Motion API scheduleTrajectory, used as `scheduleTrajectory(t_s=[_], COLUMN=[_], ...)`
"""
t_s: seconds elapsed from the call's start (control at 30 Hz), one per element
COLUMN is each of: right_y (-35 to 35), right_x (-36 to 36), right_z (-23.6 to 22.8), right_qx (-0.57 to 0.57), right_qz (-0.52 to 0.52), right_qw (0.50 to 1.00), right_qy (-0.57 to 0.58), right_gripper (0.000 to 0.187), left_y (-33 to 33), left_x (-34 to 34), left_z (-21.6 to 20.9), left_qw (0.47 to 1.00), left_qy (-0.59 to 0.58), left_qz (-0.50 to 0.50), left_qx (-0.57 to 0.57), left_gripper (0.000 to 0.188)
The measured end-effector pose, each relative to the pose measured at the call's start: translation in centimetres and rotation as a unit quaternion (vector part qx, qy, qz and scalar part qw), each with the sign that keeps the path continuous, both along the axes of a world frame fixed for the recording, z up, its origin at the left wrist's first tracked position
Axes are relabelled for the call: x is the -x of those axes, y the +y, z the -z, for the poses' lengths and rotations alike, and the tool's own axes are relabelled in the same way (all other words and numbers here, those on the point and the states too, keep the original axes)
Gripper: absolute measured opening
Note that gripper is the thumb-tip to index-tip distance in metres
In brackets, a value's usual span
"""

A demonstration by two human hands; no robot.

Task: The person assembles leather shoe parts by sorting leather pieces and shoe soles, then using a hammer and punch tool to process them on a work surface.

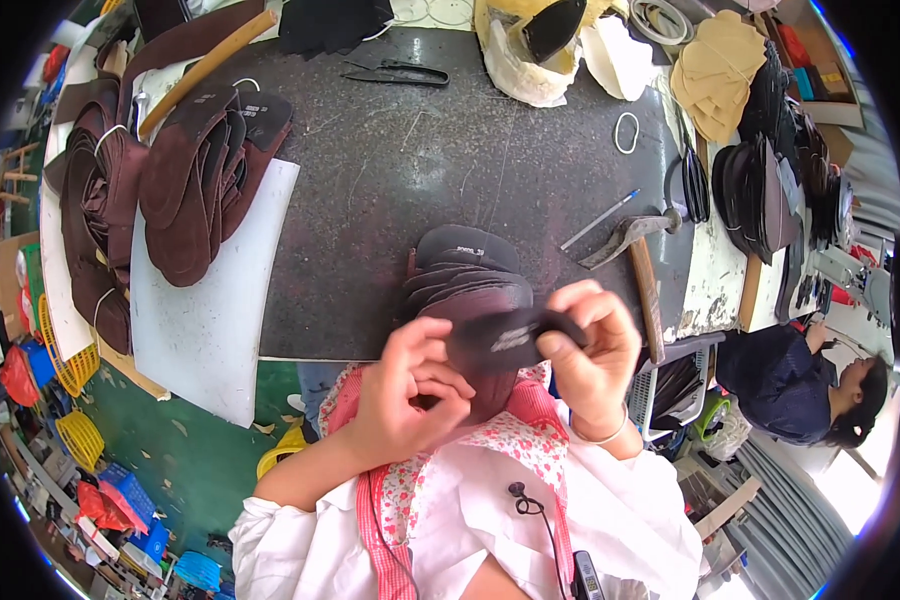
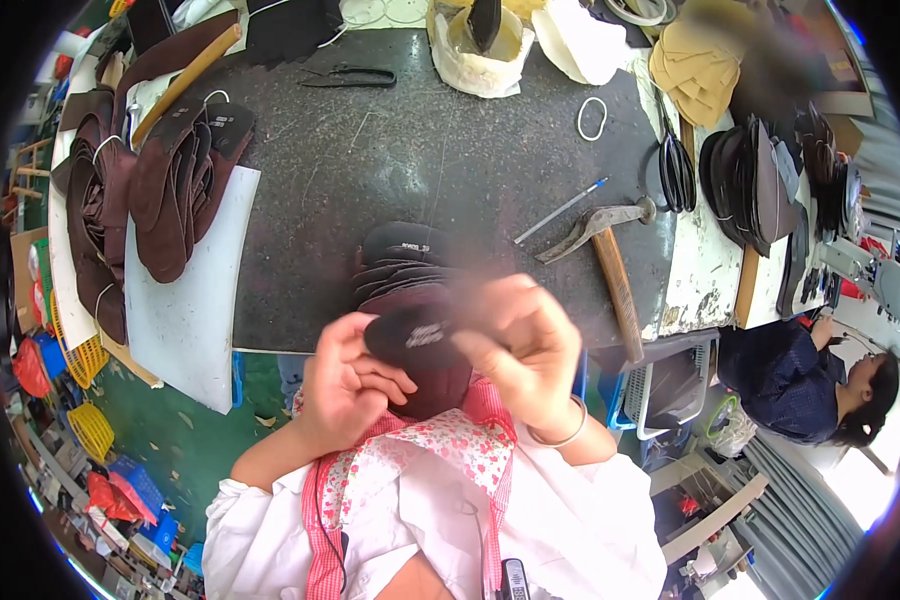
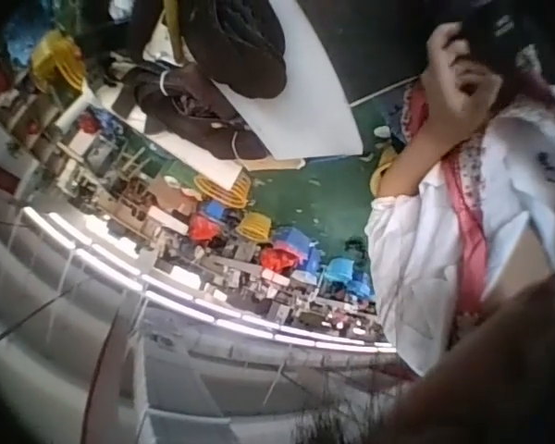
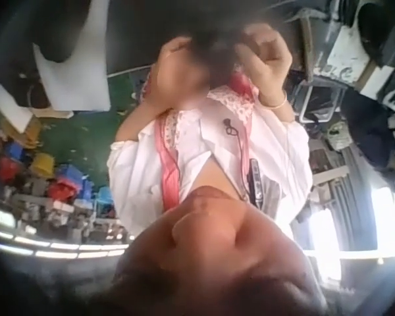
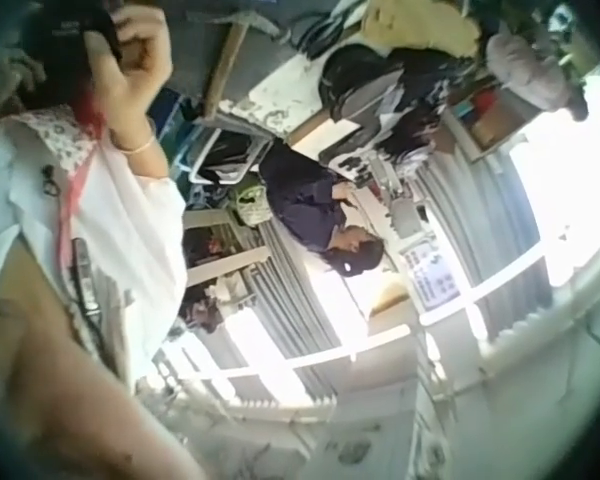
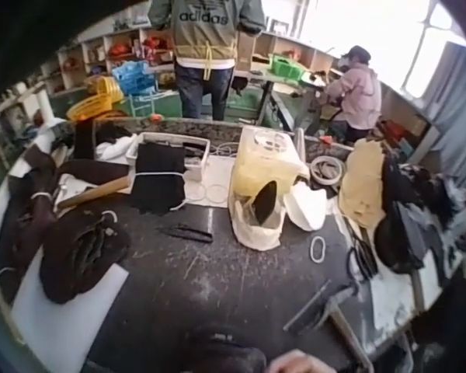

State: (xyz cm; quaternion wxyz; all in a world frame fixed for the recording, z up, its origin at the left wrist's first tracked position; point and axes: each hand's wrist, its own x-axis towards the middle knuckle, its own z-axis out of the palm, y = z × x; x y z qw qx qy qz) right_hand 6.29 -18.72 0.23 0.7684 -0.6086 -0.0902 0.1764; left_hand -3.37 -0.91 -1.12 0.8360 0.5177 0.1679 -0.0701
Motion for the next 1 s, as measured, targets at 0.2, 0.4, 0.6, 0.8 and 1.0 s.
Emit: scheduleTrajectory(t_s=[0.2,0.4,0.6,0.8,1.0], right_y=[1.2,0.7,1.0,1.4,1.7], right_x=[0.9,1.1,0.9,0.6,0.5], right_z=[1.9,3.4,3.3,3.3,3.1], right_qx=[0.259,0.288,0.303,0.326,0.343], right_qz=[0.039,0.007,0.012,0.019,0.02], right_qw=[0.964,0.951,0.943,0.929,0.917], right_qy=[-0.051,-0.117,-0.138,-0.176,-0.204], right_gripper=[0.017,0.016,0.018,0.021,0.023], left_y=[0.7,0.4,0.3,0.3,0.4], left_x=[-0.9,-0.8,-0.6,-0.5,-0.4], left_z=[0.5,1.4,1.9,2.1,2.4], left_qw=[0.96,0.91,0.914,0.935,0.937], left_qy=[0.0,-0.044,-0.037,-0.001,0.008], left_qz=[-0.027,-0.035,-0.041,-0.059,-0.056], left_qx=[-0.278,-0.412,-0.402,-0.35,-0.346], left_gripper=[0.017,0.023,0.021,0.021,0.02])
